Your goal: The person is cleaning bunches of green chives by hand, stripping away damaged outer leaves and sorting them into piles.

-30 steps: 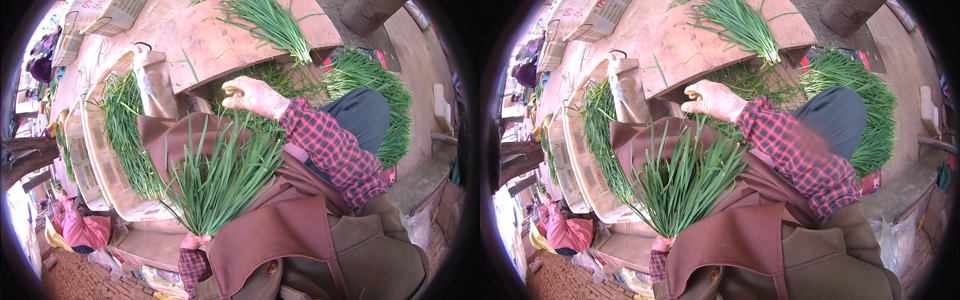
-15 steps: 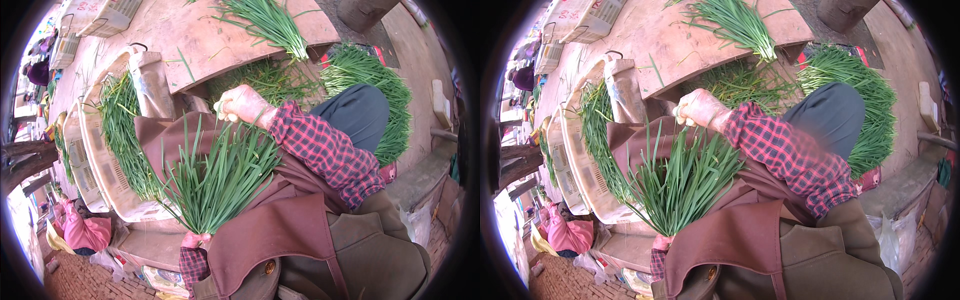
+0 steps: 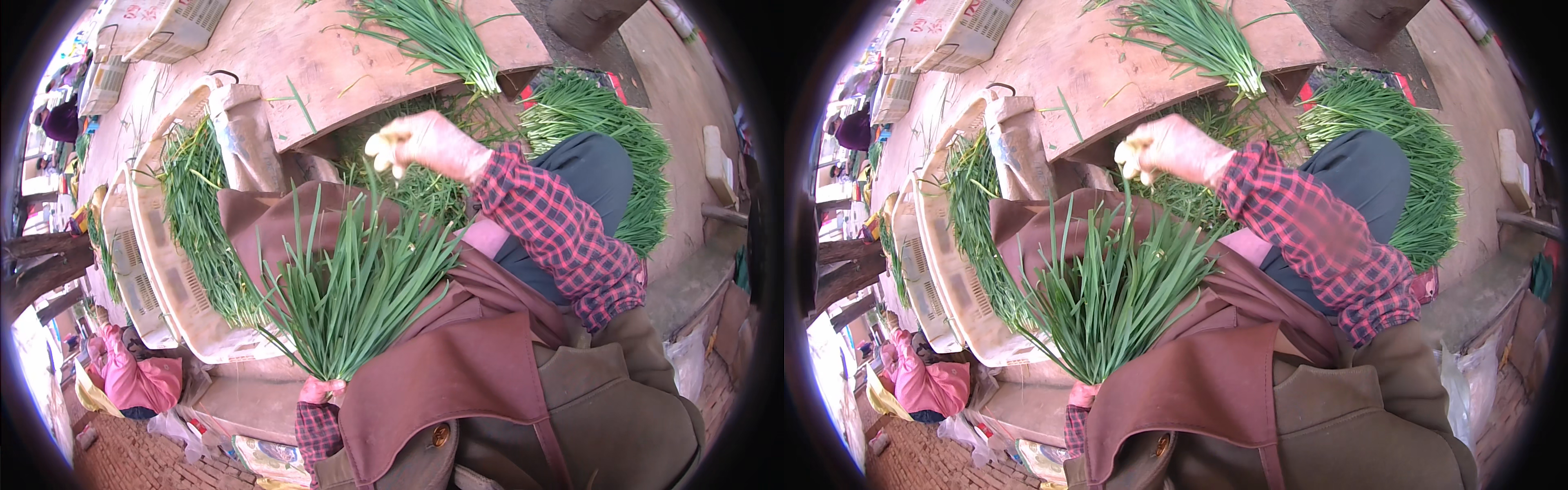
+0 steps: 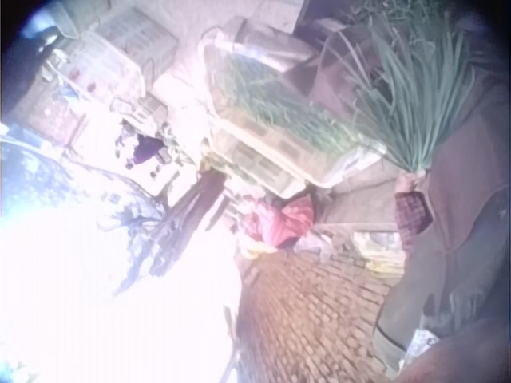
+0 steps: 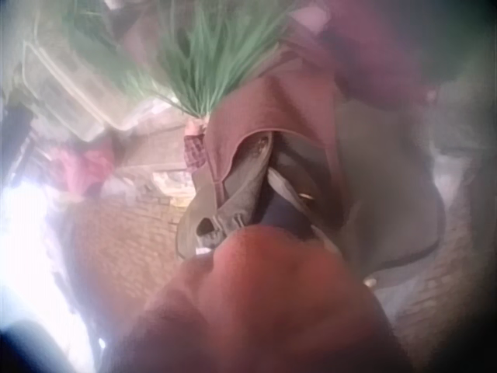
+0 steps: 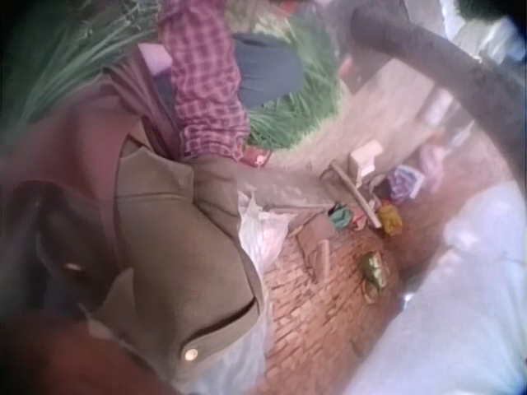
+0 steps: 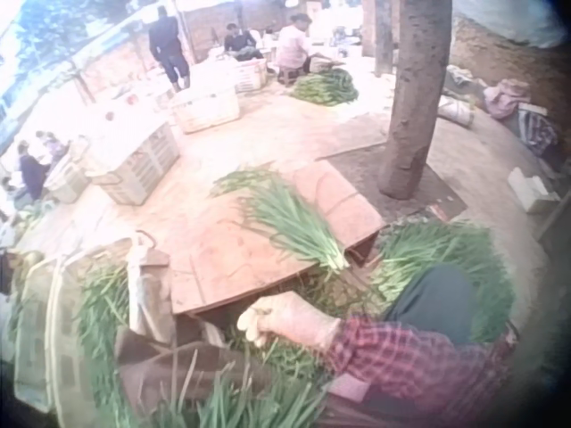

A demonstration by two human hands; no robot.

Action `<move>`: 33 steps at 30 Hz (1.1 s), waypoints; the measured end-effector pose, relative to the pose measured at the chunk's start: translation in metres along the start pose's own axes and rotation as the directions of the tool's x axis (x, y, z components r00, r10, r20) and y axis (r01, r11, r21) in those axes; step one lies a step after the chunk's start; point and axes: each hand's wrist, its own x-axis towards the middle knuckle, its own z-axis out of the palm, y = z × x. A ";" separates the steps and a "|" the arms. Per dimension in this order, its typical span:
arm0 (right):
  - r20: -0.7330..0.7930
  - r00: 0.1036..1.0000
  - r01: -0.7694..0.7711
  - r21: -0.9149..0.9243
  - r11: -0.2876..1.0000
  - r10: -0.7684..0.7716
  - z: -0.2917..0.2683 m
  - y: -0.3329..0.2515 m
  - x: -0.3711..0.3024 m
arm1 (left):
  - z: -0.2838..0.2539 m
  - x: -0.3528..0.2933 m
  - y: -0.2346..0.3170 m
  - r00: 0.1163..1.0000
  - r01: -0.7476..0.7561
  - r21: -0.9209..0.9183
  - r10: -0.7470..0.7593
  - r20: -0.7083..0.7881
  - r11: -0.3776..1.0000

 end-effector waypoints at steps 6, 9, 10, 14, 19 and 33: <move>0.226 0.969 -0.030 -0.305 0.952 0.103 0.010 0.006 -0.017 | 0.024 -0.006 0.028 0.996 -0.007 0.210 0.026 -0.085 0.978; 0.303 0.940 -0.018 -0.410 0.912 0.155 0.016 0.015 -0.018 | 0.041 -0.004 0.029 0.991 -0.049 0.054 0.055 -0.122 0.997; 0.301 0.940 -0.026 -0.412 0.911 0.163 0.018 0.018 -0.018 | 0.046 -0.006 0.034 0.989 -0.047 0.083 0.058 -0.133 0.995; 0.326 0.906 -0.135 -0.385 0.913 0.271 0.027 0.014 -0.021 | 0.042 -0.007 0.032 0.987 -0.027 0.092 0.041 -0.153 0.995; 0.391 0.860 -0.245 -0.245 0.938 0.327 0.026 0.008 -0.019 | 0.016 -0.006 0.016 0.996 0.009 0.109 0.001 -0.089 0.994; 0.086 0.983 0.172 -0.724 0.669 -0.159 0.062 0.033 -0.016 | 0.053 -0.011 0.037 0.977 0.017 0.032 -0.009 -0.214 0.999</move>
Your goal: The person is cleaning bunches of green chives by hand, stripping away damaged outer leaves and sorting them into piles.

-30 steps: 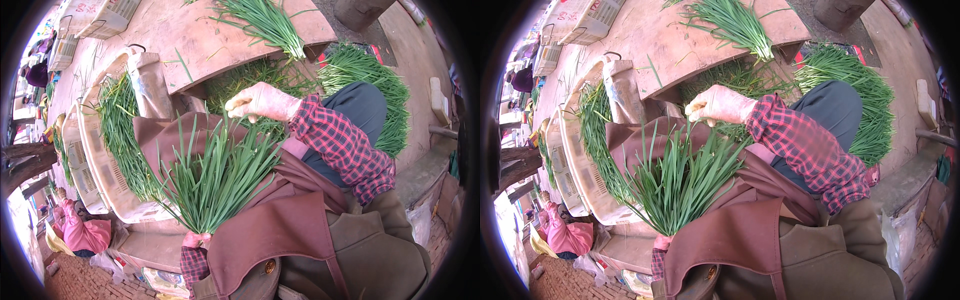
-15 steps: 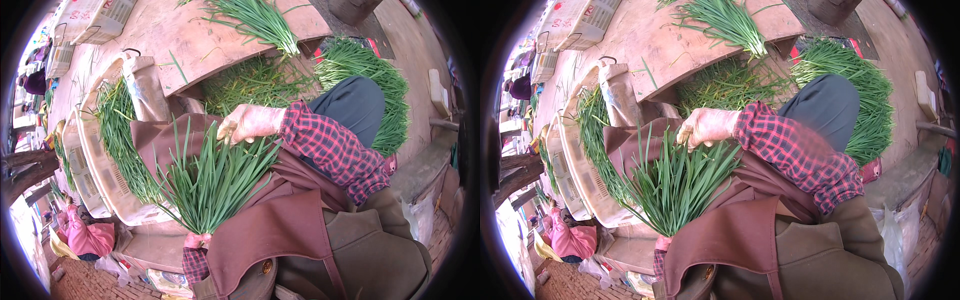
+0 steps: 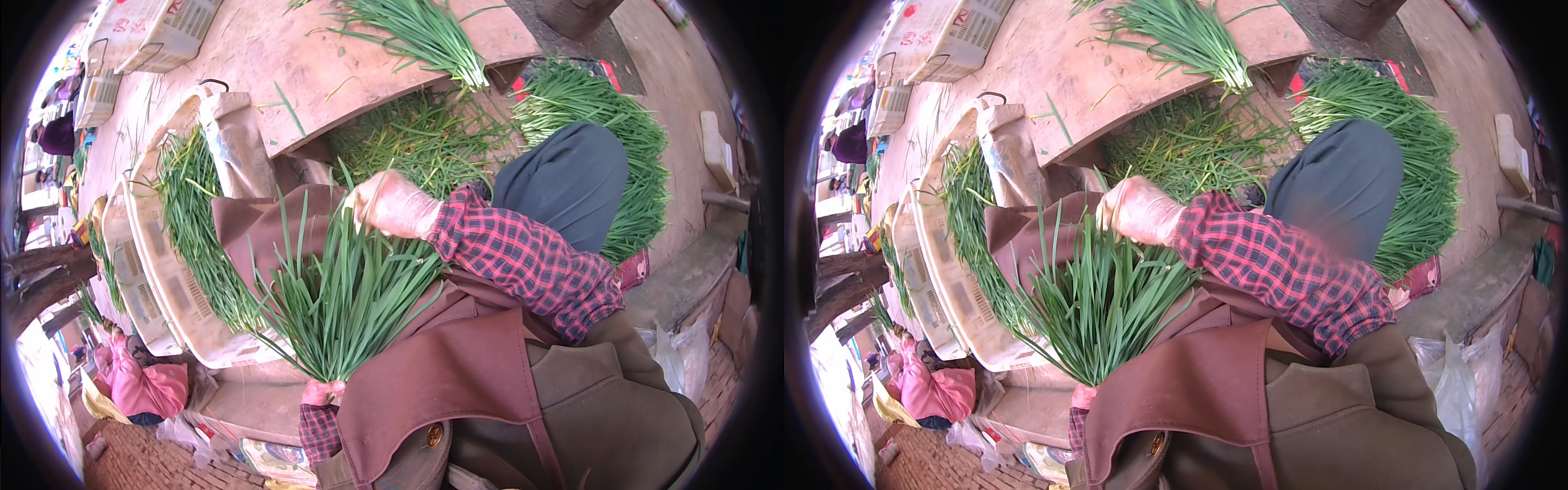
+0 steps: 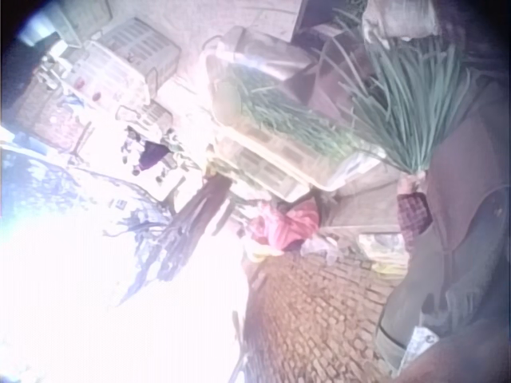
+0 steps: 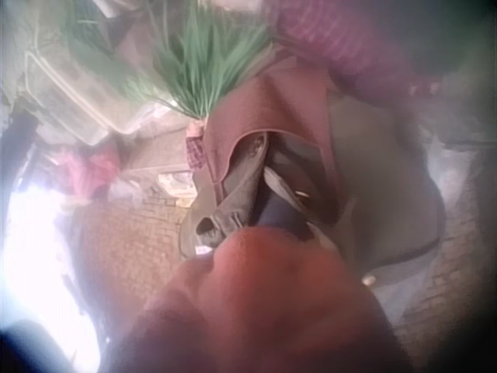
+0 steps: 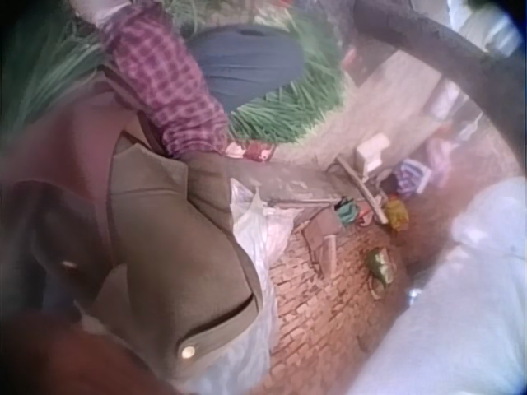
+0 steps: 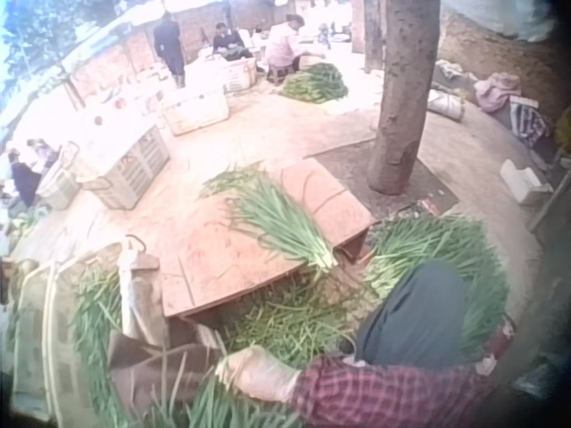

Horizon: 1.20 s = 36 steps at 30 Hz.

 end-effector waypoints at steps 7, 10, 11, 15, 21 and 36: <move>-0.084 0.910 -0.274 0.615 0.740 0.407 -0.066 0.005 -0.009 | -0.049 0.024 -0.060 0.997 0.061 -0.105 -0.055 0.055 0.993; 0.113 0.960 -0.280 0.487 0.827 0.258 -0.070 0.020 -0.020 | -0.002 0.003 -0.007 1.000 0.023 -0.037 -0.023 -0.016 0.999; 0.178 0.967 -0.242 0.432 0.869 0.181 -0.065 0.027 -0.021 | 0.002 0.001 -0.001 0.999 0.019 -0.019 -0.019 -0.030 1.000; 0.421 0.891 -0.272 0.195 0.942 0.170 -0.065 -0.004 -0.021 | -0.020 0.010 -0.026 1.000 0.004 -0.067 -0.003 0.018 0.998; 0.290 0.957 -0.028 0.182 0.983 -0.026 -0.017 0.016 -0.036 | -0.020 0.014 -0.027 1.000 0.005 -0.087 -0.003 0.017 0.996; 0.018 0.999 -0.049 0.288 0.957 0.046 -0.065 0.019 -0.021 | -0.052 0.009 -0.087 0.999 0.020 -0.168 -0.013 0.045 0.986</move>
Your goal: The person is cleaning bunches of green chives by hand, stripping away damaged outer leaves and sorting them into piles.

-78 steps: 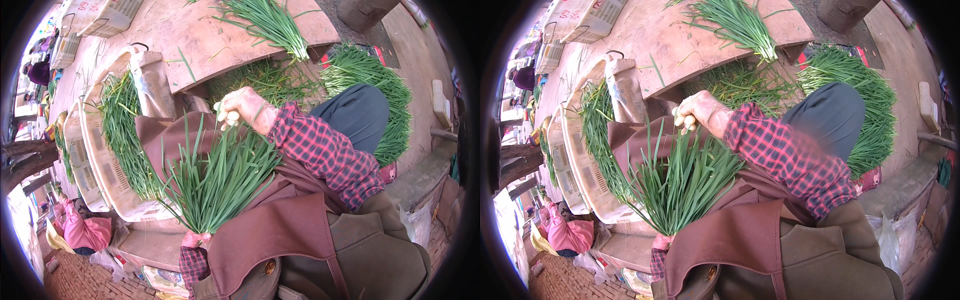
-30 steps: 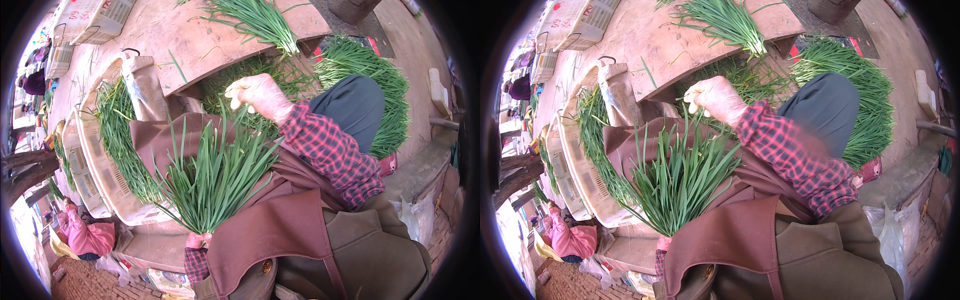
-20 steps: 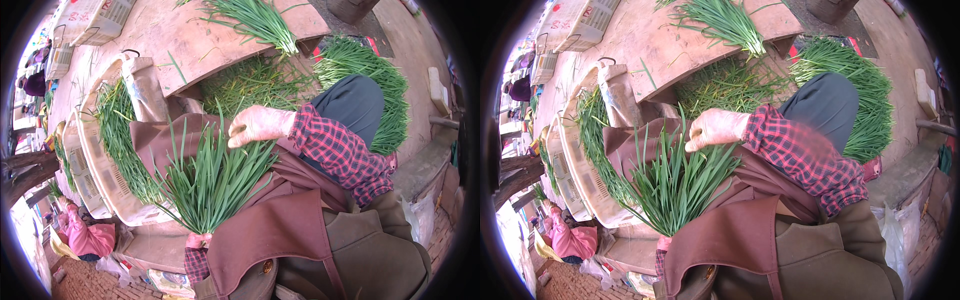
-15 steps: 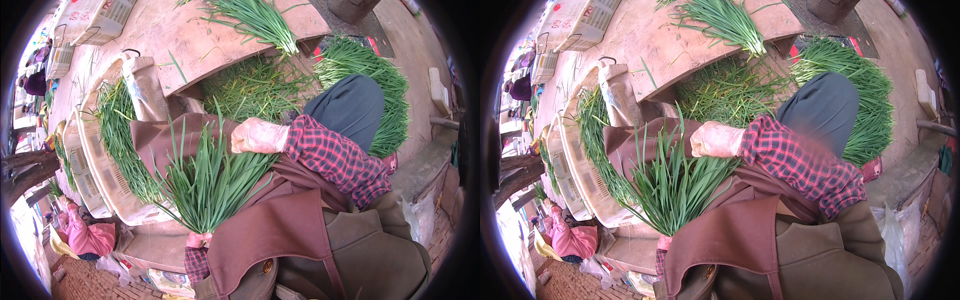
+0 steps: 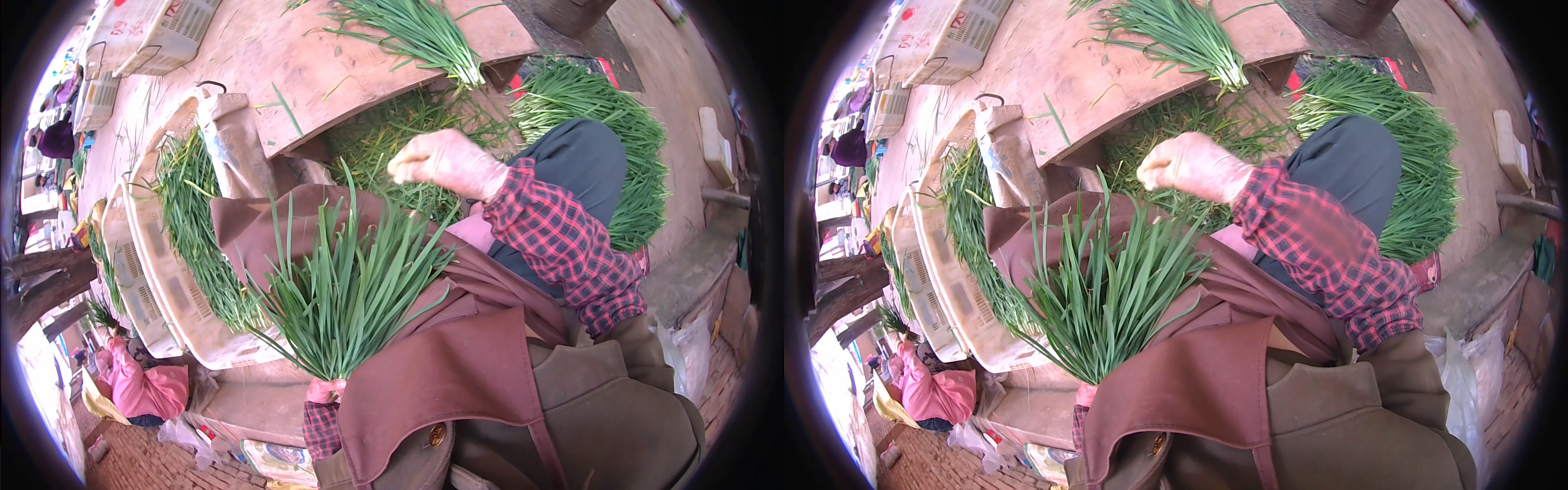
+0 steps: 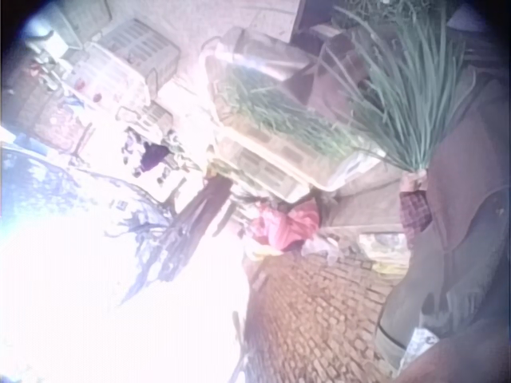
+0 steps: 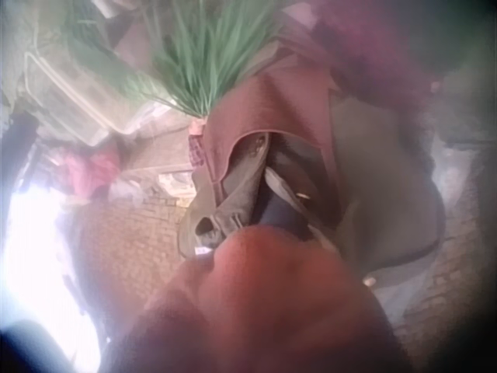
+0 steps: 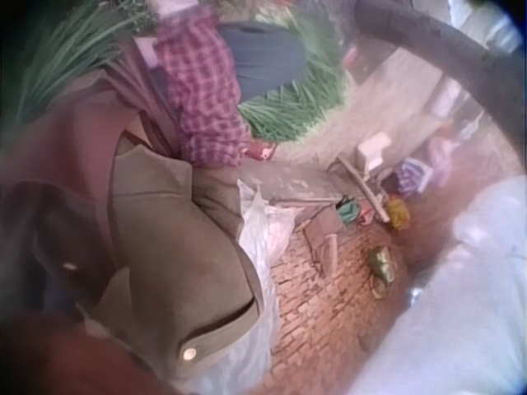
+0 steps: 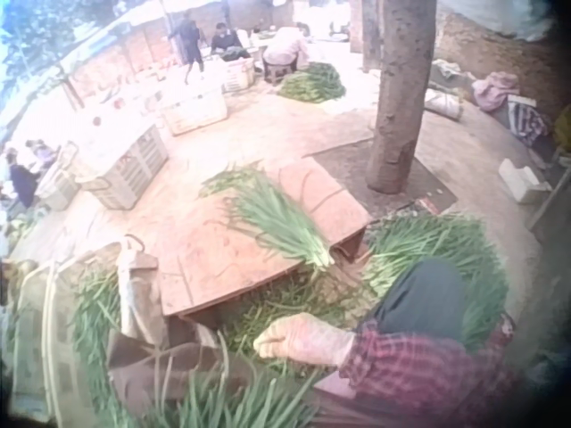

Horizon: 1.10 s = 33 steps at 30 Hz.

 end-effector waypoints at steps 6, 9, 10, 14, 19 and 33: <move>0.172 0.925 0.358 -0.104 0.928 -0.338 0.025 0.021 0.005 | 0.021 0.014 0.037 0.999 0.053 0.065 -0.052 -0.008 0.996; 0.370 0.890 0.348 -0.176 0.921 -0.265 0.043 0.011 0.014 | 0.013 0.013 0.027 0.999 0.045 0.051 -0.044 -0.017 0.998; 0.283 0.884 0.441 -0.233 0.867 -0.373 0.053 0.014 0.013 | 0.011 0.015 0.024 0.999 0.044 0.044 -0.044 -0.005 0.998; 0.217 0.929 0.243 0.251 0.937 -0.299 0.081 0.047 0.008 | 0.001 0.022 0.019 0.997 0.045 0.024 -0.046 0.055 0.999; 0.079 0.974 0.224 -0.165 0.961 -0.214 0.081 0.039 0.007 | -0.002 0.020 0.017 0.999 0.029 0.070 -0.031 0.028 0.997; -0.064 0.931 -0.356 0.040 0.933 0.358 -0.032 0.000 -0.045 | -0.004 0.025 0.012 0.999 0.047 0.069 -0.048 0.014 0.996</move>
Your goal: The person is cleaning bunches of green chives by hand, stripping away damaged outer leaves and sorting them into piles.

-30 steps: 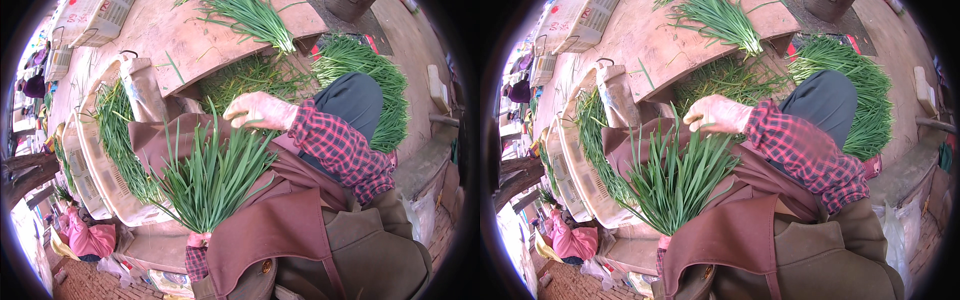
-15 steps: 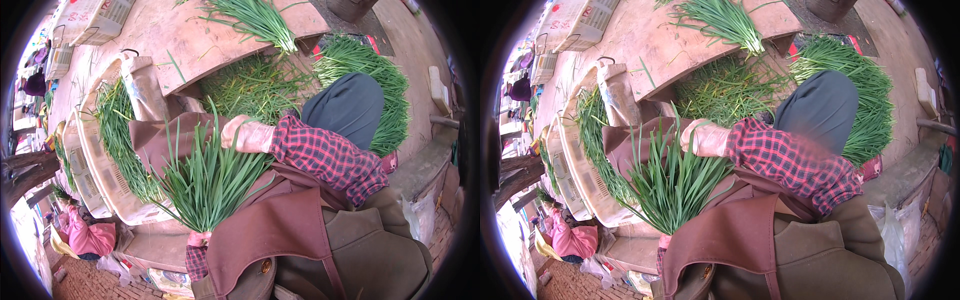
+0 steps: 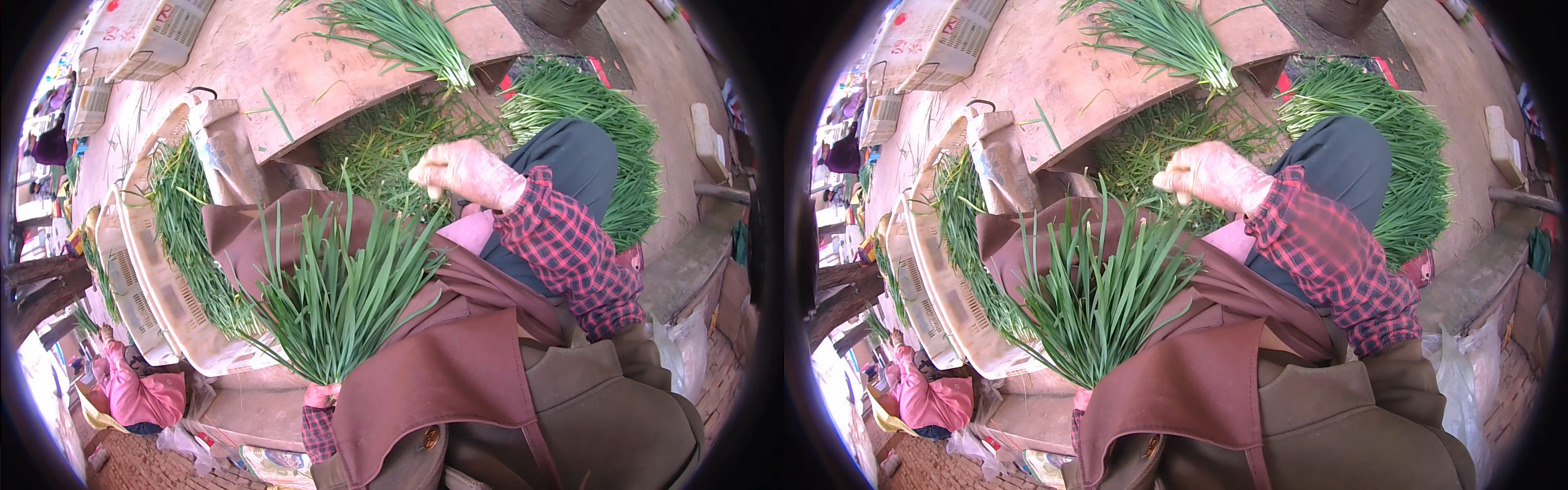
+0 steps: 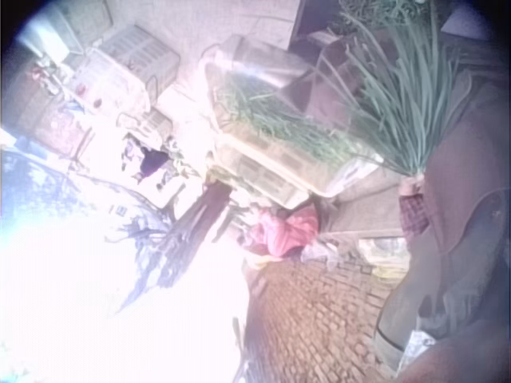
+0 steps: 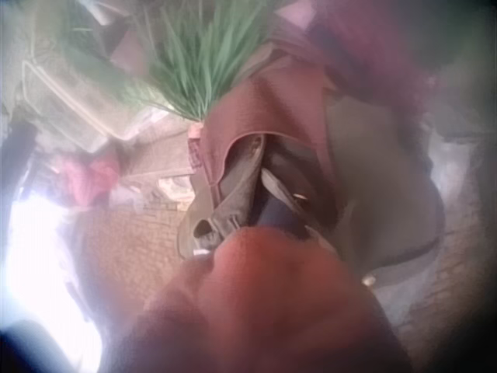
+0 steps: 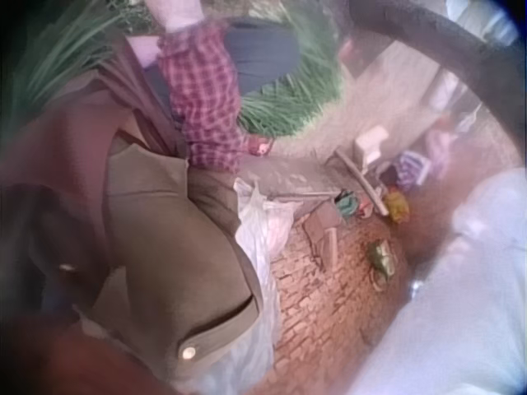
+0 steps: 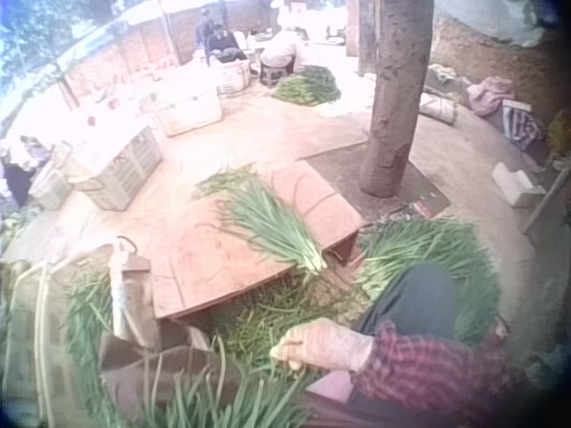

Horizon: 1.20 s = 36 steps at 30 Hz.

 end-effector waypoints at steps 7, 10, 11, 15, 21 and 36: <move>0.291 0.933 0.233 -0.044 0.971 -0.211 0.056 0.001 -0.003 | -0.001 0.001 0.002 1.000 0.000 0.009 0.001 -0.011 1.000; 0.449 0.894 -0.162 0.326 0.931 -0.002 0.047 -0.006 -0.011 | -0.001 0.006 0.006 1.000 -0.008 0.003 0.008 0.013 1.000; 0.437 0.897 -0.158 0.452 0.878 -0.064 0.042 -0.001 -0.010 | -0.001 0.003 0.003 1.000 -0.013 -0.011 0.013 0.007 1.000; 0.155 0.984 -0.007 0.518 0.855 -0.086 0.001 0.005 -0.001 | -0.001 0.002 0.002 1.000 -0.024 -0.018 0.024 0.008 1.000; 0.027 0.998 0.046 0.131 0.990 -0.050 0.013 0.034 0.049 | 0.002 0.005 0.004 0.999 -0.029 -0.020 0.029 0.018 0.999; 0.036 0.947 0.318 -0.242 0.917 -0.319 0.037 0.007 0.039 | 0.004 0.010 0.004 0.999 -0.032 -0.056 0.034 0.034 0.998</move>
